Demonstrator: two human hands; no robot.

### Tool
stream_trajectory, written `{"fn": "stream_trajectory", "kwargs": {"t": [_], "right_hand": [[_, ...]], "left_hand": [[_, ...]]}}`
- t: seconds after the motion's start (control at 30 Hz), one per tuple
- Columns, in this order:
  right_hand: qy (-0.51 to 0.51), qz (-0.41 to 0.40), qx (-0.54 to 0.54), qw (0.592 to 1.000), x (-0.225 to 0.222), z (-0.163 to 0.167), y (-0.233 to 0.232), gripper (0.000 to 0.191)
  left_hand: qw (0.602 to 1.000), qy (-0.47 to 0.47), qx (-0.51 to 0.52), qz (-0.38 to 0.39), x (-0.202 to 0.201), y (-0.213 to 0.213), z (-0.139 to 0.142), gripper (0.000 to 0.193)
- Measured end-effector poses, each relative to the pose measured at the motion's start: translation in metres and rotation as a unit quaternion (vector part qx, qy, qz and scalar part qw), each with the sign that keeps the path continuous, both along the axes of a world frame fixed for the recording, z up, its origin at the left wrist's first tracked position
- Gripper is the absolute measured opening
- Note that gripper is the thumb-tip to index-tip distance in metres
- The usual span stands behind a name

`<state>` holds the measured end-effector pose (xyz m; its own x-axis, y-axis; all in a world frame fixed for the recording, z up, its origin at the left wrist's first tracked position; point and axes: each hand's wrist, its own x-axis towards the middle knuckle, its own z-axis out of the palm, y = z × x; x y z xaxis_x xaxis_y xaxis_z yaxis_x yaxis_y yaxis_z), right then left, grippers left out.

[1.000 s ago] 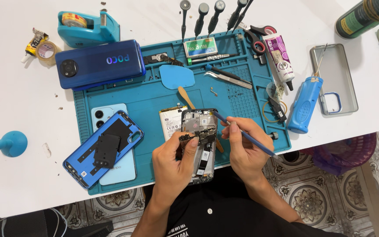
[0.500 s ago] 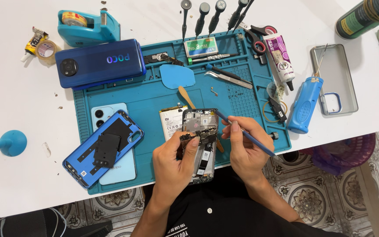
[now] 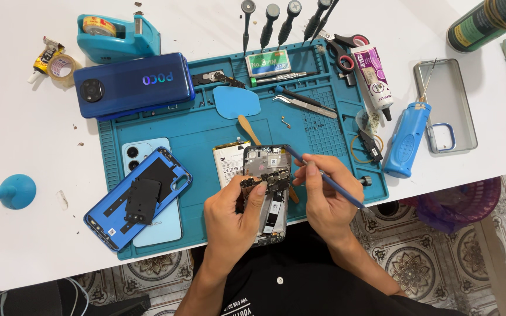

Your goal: The person repairs a disassembled smartphone on a blue repair mat, using a metal spudger to pry and adjust internal components and a wooden brush to clean the board and chassis. They lift the motherboard out, brush debris from the frame, and reseat the board into the phone body.

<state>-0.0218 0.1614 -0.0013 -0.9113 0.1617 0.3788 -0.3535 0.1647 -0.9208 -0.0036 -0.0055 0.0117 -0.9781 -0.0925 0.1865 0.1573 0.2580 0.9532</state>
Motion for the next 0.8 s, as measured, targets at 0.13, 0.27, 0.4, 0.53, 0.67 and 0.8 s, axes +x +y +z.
{"fn": "stream_trajectory", "kwargs": {"t": [0.13, 0.27, 0.4, 0.53, 0.67, 0.8], "right_hand": [[0.004, -0.005, 0.006, 1.000, 0.000, 0.001, -0.001, 0.016], [0.006, 0.005, 0.015, 1.000, 0.000, 0.003, -0.001, 0.015], [0.017, 0.006, 0.020, 1.000, -0.001, 0.000, 0.000, 0.015], [0.000, 0.017, -0.026, 1.000, 0.000, -0.006, 0.002, 0.016], [0.006, 0.013, -0.097, 0.995, 0.000, -0.012, 0.002, 0.015], [0.020, 0.013, -0.140, 0.990, -0.005, -0.014, 0.004, 0.015]], "left_hand": [[1.000, 0.002, 0.002, 0.000, 0.000, 0.000, 0.000, 0.019], [1.000, -0.007, -0.007, 0.004, 0.000, 0.000, 0.000, 0.020], [1.000, -0.008, -0.006, 0.002, 0.000, -0.001, 0.000, 0.020], [1.000, -0.004, -0.001, -0.002, 0.000, 0.000, 0.000, 0.021], [1.000, -0.005, -0.007, -0.002, 0.000, -0.001, 0.000, 0.021], [1.000, -0.001, -0.003, -0.006, 0.001, -0.002, 0.000, 0.021]]}}
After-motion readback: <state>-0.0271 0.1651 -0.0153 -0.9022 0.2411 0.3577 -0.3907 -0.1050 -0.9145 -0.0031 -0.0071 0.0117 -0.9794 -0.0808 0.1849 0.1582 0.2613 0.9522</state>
